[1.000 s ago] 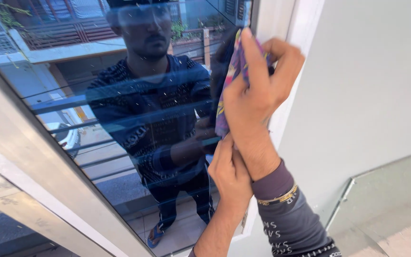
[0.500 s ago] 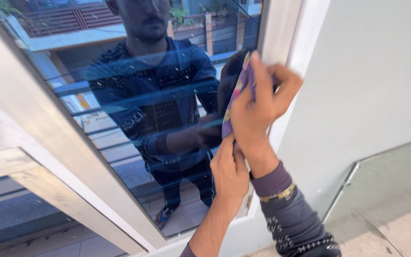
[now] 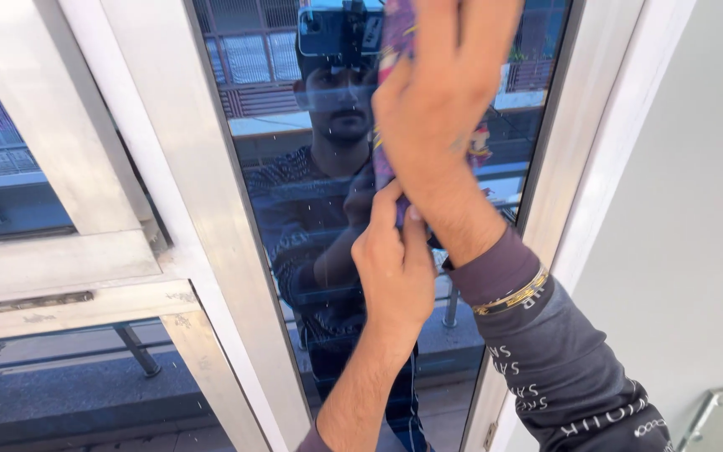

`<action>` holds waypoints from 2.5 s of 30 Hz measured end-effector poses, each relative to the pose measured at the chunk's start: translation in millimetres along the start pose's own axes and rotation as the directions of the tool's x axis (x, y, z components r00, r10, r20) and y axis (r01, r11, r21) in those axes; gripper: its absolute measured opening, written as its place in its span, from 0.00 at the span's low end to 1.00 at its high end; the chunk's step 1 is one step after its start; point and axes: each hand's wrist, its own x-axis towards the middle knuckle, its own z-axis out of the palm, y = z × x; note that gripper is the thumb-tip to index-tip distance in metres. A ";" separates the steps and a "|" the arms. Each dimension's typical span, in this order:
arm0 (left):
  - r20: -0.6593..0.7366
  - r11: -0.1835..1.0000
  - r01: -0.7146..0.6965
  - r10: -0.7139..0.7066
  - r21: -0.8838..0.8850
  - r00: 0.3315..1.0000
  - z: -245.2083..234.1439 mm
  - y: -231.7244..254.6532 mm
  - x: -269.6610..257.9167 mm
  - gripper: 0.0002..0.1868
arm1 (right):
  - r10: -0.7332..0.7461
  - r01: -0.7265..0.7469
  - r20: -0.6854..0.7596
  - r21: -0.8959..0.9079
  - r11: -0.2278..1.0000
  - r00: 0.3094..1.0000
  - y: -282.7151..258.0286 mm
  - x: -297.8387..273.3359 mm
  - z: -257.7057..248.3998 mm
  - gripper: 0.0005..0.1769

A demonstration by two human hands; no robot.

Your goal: The person wipes a large glass window pane with a patterned cloth using both hands. They move the cloth in vertical and horizontal strokes across the surface, covering the lower, middle, and upper sections of the window.

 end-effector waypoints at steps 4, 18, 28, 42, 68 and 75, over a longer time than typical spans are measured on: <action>-0.038 0.985 0.143 -0.147 -0.099 0.988 -0.1 1.0 -6.0 0.14 | -0.038 0.017 0.088 0.226 0.974 0.995 -16.2 2.9 1.1 0.27; 0.025 0.610 -0.521 0.635 0.597 0.772 6.1 30.0 28.2 0.24 | 0.490 -0.447 -0.127 0.262 0.855 0.863 -5.0 20.7 -17.7 0.11; 0.202 0.287 -0.474 0.639 0.832 0.742 21.5 11.3 25.4 0.30 | 0.325 -0.333 0.164 0.021 0.943 0.931 44.2 26.0 -76.4 0.16; 0.375 0.250 -0.520 0.454 0.817 0.808 28.1 -2.4 33.4 0.42 | 0.469 -0.480 0.216 0.001 0.877 0.856 54.9 -10.6 -97.4 0.12; 0.727 -0.205 -0.732 0.451 0.649 0.518 -32.3 12.0 111.9 0.36 | 0.053 0.182 0.599 -0.325 0.928 0.799 55.9 -61.0 -75.1 0.40; 0.707 -0.171 -0.735 0.481 0.656 0.519 -28.1 44.1 159.3 0.37 | 0.009 0.168 0.546 -0.273 0.947 0.838 66.9 -3.4 -50.3 0.43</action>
